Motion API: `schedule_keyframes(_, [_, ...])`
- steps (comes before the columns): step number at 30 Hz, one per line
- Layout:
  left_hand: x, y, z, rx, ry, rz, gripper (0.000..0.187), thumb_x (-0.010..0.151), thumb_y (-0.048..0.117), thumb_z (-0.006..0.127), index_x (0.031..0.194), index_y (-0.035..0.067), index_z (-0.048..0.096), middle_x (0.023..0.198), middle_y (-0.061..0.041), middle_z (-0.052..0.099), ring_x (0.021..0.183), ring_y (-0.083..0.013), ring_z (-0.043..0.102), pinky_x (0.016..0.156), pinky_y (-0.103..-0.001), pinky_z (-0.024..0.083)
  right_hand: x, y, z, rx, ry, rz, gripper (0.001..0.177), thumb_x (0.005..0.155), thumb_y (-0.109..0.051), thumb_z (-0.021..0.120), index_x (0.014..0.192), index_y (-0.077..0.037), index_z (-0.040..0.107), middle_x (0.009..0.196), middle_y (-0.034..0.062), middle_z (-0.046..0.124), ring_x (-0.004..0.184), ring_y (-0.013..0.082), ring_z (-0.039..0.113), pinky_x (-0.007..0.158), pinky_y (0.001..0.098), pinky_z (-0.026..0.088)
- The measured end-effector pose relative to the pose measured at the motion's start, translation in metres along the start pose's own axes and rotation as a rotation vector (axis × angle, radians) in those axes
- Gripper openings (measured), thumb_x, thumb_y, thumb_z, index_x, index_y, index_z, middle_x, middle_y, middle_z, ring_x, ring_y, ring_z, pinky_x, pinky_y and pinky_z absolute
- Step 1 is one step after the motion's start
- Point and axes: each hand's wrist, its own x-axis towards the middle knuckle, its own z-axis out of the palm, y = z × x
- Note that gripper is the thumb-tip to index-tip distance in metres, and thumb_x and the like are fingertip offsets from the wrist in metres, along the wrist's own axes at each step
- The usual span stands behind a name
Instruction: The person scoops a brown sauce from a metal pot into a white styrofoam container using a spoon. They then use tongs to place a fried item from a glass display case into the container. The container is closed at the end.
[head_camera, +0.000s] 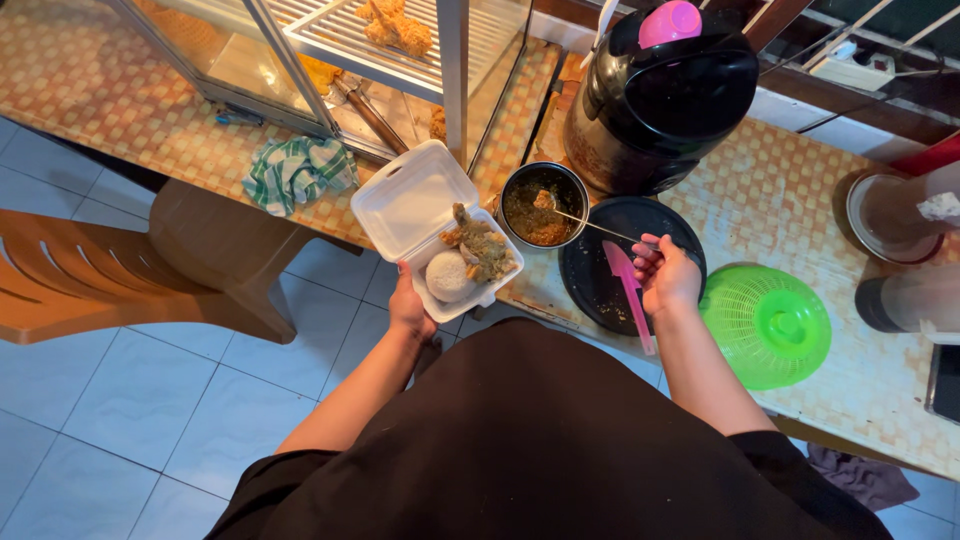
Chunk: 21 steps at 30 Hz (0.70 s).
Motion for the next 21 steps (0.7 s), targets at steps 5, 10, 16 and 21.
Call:
schedule_keyframes(5, [-0.001,-0.002,0.008,0.013,0.067,-0.013,0.066,0.102,0.054,0.040,0.152,0.010,0.036,0.151,-0.013,0.050,0.135,-0.0344,0.052,0.108,-0.055,0.047,-0.014,-0.007,-0.001,-0.164,-0.042,-0.265,0.031,0.110,-0.030,0.052,0.111,-0.004,0.069,0.087,0.0086,0.074,0.069,0.0117,0.061,0.060,0.0253,0.046])
schedule_keyframes(10, [0.000,-0.011,0.012,0.015,0.083,0.035,0.065,0.103,0.052,0.042,0.151,0.009,0.036,0.151,-0.015,0.050,0.136,-0.0348,0.052,0.109,-0.055,0.047,-0.014,-0.022,0.000,-0.173,0.017,-0.218,0.029,0.109,-0.028,0.052,0.109,-0.004,0.068,0.087,0.0082,0.075,0.066,0.0118,0.062,0.057,0.0255,0.046])
schedule_keyframes(16, [0.001,-0.023,0.015,-0.015,0.037,0.031,0.062,0.104,0.050,0.042,0.150,0.009,0.036,0.151,-0.014,0.050,0.136,-0.0337,0.053,0.110,-0.054,0.047,-0.013,-0.028,0.003,-0.152,0.021,-0.192,0.029,0.108,-0.028,0.053,0.108,-0.004,0.068,0.087,0.0080,0.075,0.065,0.0121,0.062,0.057,0.0255,0.046])
schedule_keyframes(21, [-0.003,-0.030,0.011,-0.010,0.033,0.061,0.060,0.104,0.048,0.042,0.150,0.010,0.037,0.151,-0.012,0.050,0.136,-0.0322,0.053,0.110,-0.052,0.047,-0.030,-0.032,0.014,-0.328,-0.104,-0.407,0.030,0.111,-0.026,0.053,0.117,-0.001,0.070,0.092,0.0075,0.075,0.074,0.0105,0.061,0.064,0.0235,0.046])
